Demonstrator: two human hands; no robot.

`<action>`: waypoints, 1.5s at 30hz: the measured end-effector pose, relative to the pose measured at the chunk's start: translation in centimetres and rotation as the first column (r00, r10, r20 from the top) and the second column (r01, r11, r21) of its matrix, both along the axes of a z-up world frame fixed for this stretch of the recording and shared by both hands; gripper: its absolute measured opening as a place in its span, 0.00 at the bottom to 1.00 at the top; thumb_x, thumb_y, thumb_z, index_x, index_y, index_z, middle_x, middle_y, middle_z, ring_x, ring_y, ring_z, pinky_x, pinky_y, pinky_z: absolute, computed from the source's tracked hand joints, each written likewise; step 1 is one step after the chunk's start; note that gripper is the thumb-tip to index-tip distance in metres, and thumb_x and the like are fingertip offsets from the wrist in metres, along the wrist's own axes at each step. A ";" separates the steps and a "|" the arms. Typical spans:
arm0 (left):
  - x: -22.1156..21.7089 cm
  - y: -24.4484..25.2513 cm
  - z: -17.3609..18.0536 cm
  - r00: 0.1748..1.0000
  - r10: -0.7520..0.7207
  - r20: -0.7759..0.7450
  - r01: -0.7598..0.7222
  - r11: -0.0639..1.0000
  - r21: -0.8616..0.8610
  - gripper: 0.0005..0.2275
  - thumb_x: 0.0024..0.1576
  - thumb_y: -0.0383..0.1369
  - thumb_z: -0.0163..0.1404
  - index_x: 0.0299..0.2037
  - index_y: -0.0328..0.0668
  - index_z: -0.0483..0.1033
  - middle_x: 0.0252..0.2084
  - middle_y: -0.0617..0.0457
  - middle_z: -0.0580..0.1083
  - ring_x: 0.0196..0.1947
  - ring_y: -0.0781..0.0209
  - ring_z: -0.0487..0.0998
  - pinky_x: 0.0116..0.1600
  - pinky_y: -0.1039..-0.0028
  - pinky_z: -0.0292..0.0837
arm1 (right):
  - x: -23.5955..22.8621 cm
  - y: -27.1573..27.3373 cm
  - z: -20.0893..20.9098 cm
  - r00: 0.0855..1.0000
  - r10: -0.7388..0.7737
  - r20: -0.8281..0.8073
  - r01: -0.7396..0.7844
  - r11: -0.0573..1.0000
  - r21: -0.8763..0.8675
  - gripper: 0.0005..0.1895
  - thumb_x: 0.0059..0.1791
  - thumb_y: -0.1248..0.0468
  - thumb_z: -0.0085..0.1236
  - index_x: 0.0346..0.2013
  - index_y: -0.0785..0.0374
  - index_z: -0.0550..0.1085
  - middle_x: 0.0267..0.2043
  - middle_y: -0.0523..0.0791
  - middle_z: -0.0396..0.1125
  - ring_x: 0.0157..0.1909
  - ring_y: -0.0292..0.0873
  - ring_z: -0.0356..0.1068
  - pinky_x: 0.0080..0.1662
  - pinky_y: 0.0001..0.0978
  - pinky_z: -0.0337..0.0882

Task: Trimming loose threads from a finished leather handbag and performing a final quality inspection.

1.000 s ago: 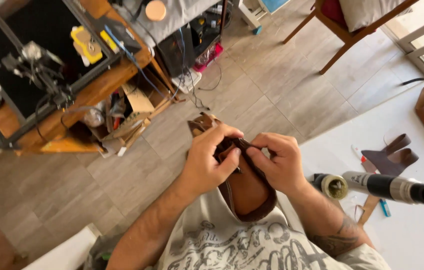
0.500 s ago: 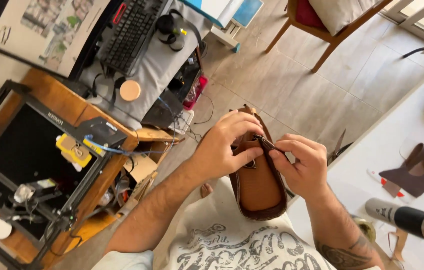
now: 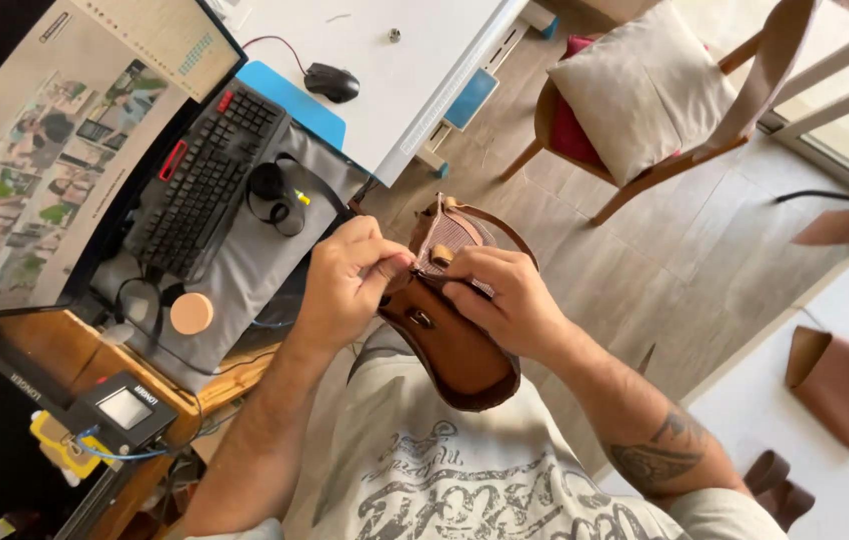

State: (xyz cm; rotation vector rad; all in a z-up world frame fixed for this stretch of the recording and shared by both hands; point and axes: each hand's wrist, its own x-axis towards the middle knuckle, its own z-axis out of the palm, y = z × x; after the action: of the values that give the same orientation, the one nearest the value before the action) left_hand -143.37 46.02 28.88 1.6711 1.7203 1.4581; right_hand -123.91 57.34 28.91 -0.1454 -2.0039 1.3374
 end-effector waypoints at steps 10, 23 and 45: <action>-5.8 11.7 0.9 0.988 0.065 0.140 -0.085 0.986 0.141 0.09 0.64 0.30 0.50 0.31 0.37 0.77 0.52 0.43 0.78 0.54 0.46 0.80 0.64 0.58 0.69 | -8.7 14.8 -1.5 0.983 0.161 0.087 -0.150 0.981 -0.121 0.06 0.54 0.71 0.53 0.33 0.68 0.74 0.25 0.48 0.64 0.27 0.43 0.62 0.33 0.38 0.71; -13.2 34.7 -12.6 0.927 0.365 -0.085 -0.375 0.909 -0.182 0.10 0.68 0.31 0.39 0.33 0.38 0.65 0.22 0.41 0.69 0.25 0.36 0.76 0.33 0.55 0.71 | -19.0 33.9 -14.4 0.894 0.001 0.448 0.154 0.939 -0.309 0.07 0.55 0.67 0.54 0.35 0.68 0.76 0.23 0.45 0.64 0.30 0.37 0.61 0.34 0.35 0.67; -17.1 51.9 -18.9 0.772 0.627 0.109 -0.572 0.759 -0.312 0.07 0.67 0.31 0.43 0.37 0.43 0.71 0.21 0.47 0.71 0.23 0.44 0.78 0.33 0.63 0.74 | -29.3 85.6 -45.9 0.450 -0.642 0.621 -0.206 0.602 0.772 0.20 0.48 0.62 0.68 0.51 0.65 0.76 0.53 0.49 0.68 0.60 0.51 0.64 0.50 0.46 0.72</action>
State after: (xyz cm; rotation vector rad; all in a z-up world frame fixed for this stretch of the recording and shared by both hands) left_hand -160.52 97.90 9.95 0.8065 2.3293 1.4891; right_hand -153.22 142.90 -16.99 -0.8528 -3.0792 -0.0780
